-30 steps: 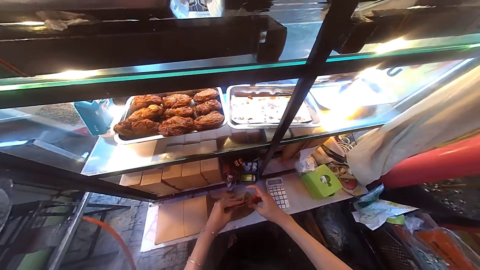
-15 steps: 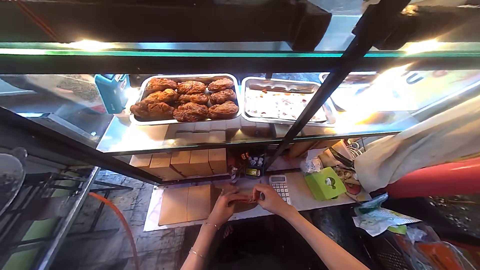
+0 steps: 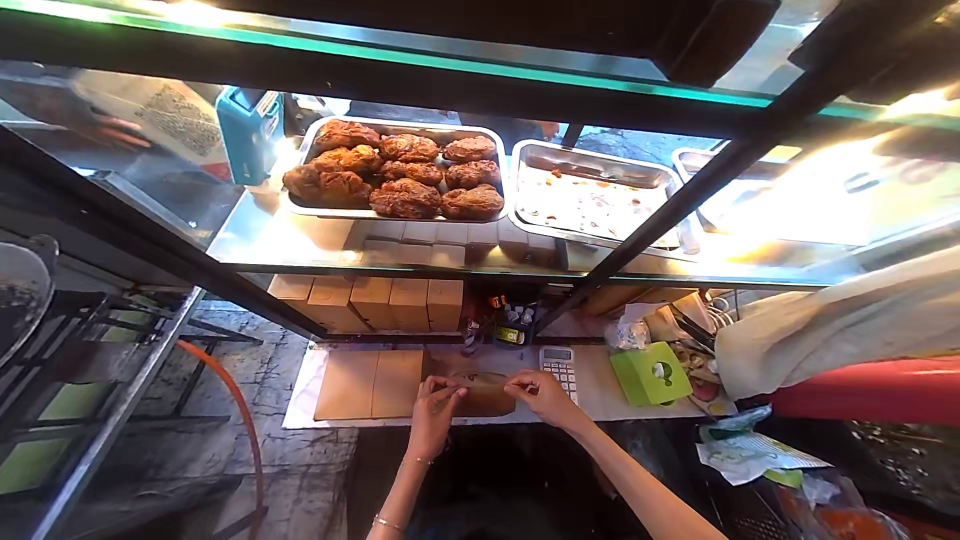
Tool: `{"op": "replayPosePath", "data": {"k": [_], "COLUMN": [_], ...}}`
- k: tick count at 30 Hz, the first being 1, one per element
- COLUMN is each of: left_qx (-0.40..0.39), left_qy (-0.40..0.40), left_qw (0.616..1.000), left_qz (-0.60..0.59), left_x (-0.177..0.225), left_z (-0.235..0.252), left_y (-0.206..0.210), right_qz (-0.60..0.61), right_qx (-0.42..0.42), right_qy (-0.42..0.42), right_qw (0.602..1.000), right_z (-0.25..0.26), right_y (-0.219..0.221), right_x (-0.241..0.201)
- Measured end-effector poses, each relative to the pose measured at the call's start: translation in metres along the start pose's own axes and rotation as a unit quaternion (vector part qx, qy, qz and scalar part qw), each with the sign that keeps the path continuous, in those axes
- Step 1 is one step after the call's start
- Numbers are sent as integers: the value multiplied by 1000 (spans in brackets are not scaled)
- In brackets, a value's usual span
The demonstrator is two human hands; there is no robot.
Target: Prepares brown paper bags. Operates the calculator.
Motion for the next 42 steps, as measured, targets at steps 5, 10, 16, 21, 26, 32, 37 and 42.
{"op": "replayPosePath", "data": {"k": [5,10,16,21,26,32,37,42], "left_qx": [33,44,-46,-141,-96,-93,-126,-204], "left_qy": [-253,-391,-396,-368,-103,171,43,-108], "left_qw": [961,916,916,911,964,936,972,969], "left_qz": [-111,-78,40,124,226,292,195,84], "left_x": [-10,-7,-10,-8,28,40,16,-11], "left_z": [-11,-9,8,21,29,4,19,26], "left_y": [7,3,4,6,0,6,4,17], "right_qz": [119,-111,-275,-319,-272,-209,-90,1], "right_qx": [56,111,173,179,155,141,101,81], "right_qy": [34,-52,-126,-167,-167,-163,-101,-47], "right_qw": [991,986,937,916,935,954,986,996], "right_z": [4,-11,-16,-19,-15,-12,-6,2], "right_y": [8,11,21,25,23,22,12,15], "right_x": [18,-20,-27,-23,-15,-11,4,20]}}
Point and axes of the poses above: each hand's wrist, its own z-axis towards the middle knuckle, its own y-axis out of the palm, x = y × z, the point moved 9 cm from there along z, towards the middle knuckle, and after that the axes turned 10 degrees about -x, right-handed, at the moved point
